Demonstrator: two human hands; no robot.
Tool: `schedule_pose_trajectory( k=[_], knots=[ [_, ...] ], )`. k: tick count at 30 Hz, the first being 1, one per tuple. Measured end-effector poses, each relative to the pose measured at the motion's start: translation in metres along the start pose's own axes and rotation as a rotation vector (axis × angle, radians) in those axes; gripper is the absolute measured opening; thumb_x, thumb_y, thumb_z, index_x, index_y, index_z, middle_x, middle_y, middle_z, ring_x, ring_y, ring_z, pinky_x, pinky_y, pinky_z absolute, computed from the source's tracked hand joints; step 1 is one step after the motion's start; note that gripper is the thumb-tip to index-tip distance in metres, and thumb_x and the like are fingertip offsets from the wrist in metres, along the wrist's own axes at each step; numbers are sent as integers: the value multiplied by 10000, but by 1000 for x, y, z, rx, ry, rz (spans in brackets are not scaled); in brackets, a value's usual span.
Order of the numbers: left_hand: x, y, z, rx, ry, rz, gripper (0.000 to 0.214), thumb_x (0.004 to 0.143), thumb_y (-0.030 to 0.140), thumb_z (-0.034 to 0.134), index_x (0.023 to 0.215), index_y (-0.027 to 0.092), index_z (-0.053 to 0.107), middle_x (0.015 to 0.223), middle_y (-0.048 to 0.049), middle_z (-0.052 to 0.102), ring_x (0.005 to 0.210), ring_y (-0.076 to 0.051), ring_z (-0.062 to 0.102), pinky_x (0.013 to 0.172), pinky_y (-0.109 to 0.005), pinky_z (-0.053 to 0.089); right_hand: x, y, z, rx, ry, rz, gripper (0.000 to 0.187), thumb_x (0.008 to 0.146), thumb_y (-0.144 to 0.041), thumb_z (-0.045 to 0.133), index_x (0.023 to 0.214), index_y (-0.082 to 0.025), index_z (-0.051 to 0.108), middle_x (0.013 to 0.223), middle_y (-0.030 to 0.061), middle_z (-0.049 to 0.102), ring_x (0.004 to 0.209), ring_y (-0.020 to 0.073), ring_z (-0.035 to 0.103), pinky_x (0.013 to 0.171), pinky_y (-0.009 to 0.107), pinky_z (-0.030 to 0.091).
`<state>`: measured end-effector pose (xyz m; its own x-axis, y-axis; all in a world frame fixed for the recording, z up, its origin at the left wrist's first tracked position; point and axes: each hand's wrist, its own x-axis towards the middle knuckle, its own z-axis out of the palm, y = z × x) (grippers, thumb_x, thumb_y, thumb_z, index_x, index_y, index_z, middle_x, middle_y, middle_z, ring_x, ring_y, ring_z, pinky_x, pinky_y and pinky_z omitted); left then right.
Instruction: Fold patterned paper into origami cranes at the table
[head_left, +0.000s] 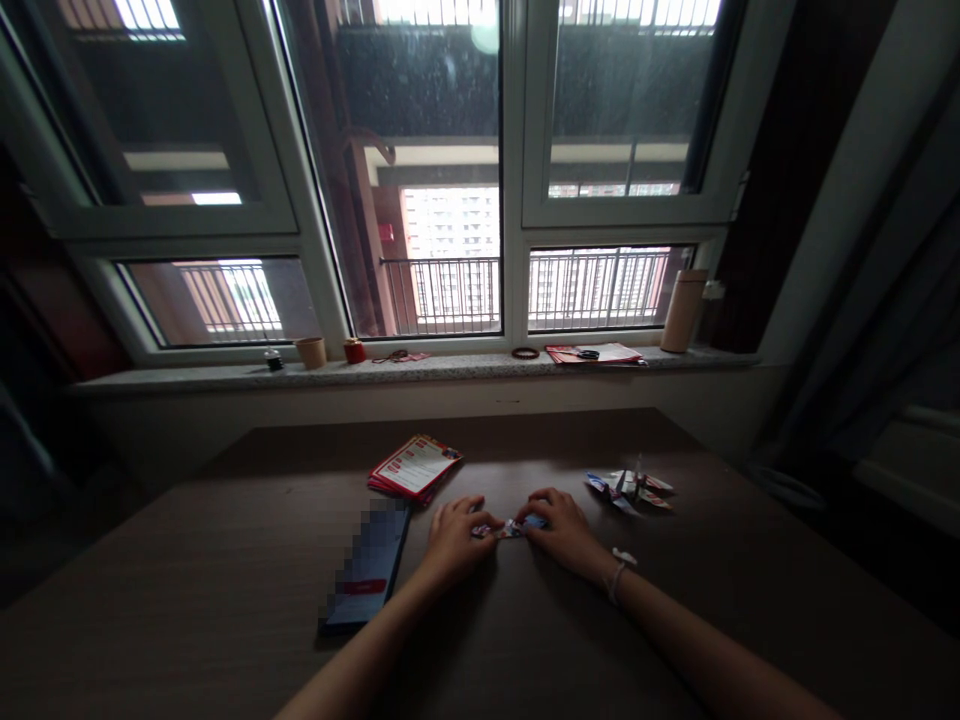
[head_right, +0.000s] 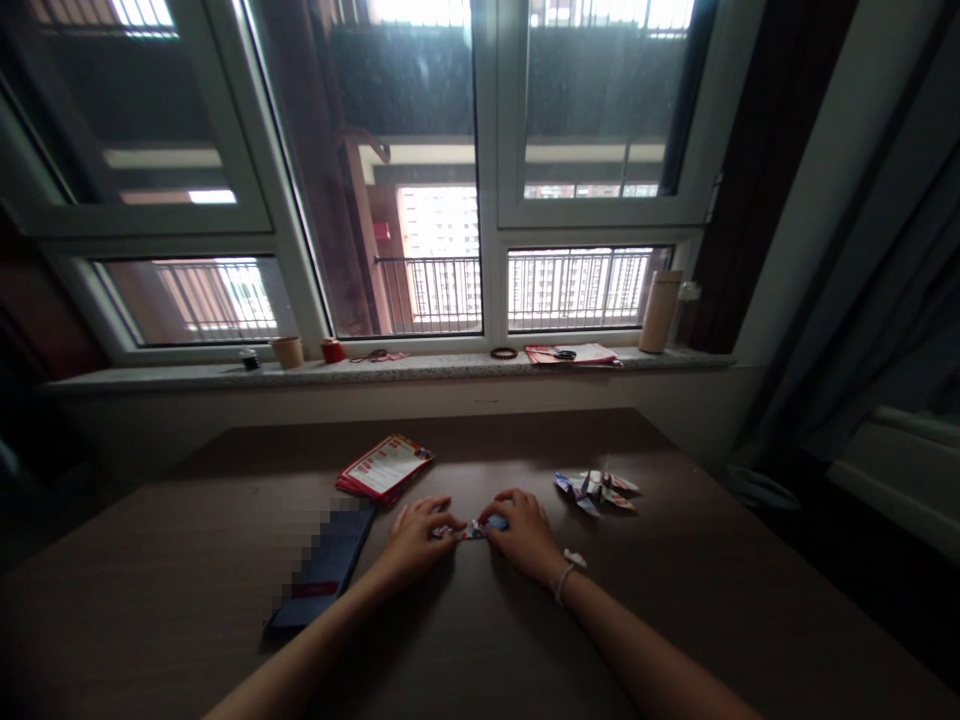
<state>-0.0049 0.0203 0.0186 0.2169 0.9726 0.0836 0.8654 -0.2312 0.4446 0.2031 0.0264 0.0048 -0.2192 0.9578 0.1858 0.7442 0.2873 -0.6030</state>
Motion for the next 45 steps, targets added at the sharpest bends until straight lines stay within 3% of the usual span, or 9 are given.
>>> schedule_pose_trajectory(
  k=[5,14,26,45],
  knots=[
    [2,7,6,34,56,-17,210,801,477,626,920,351,744,1345,-19,578,1300,-266,428,1123,-523,218,-1,-6,4,-36,53,-3,201,808,-463,651,931,-323,726,1166,24,566,1147,229,468,1014,346,321],
    [2,10,12,74,111,-20,251,807,532,615,912,332,727,1309,-37,584,1266,-273,435,1100,-532,231,3,-15,4,-61,35,72,228,772,-492,686,924,-325,716,1162,30,554,1157,250,453,1002,362,319],
    [5,3,6,5,22,-25,178,793,428,639,926,354,731,1352,-6,559,1299,-267,421,1124,-538,202,7,-3,4,12,-46,86,223,747,-349,703,969,-340,714,1200,20,528,1200,245,424,1044,359,293],
    [3,-12,-3,-7,-116,34,287,855,372,569,1111,418,691,1479,0,459,1399,-276,340,1159,-535,153,8,7,0,40,-102,61,277,756,-254,657,1007,-346,730,1248,21,534,1230,237,428,1061,334,298]
  ],
)
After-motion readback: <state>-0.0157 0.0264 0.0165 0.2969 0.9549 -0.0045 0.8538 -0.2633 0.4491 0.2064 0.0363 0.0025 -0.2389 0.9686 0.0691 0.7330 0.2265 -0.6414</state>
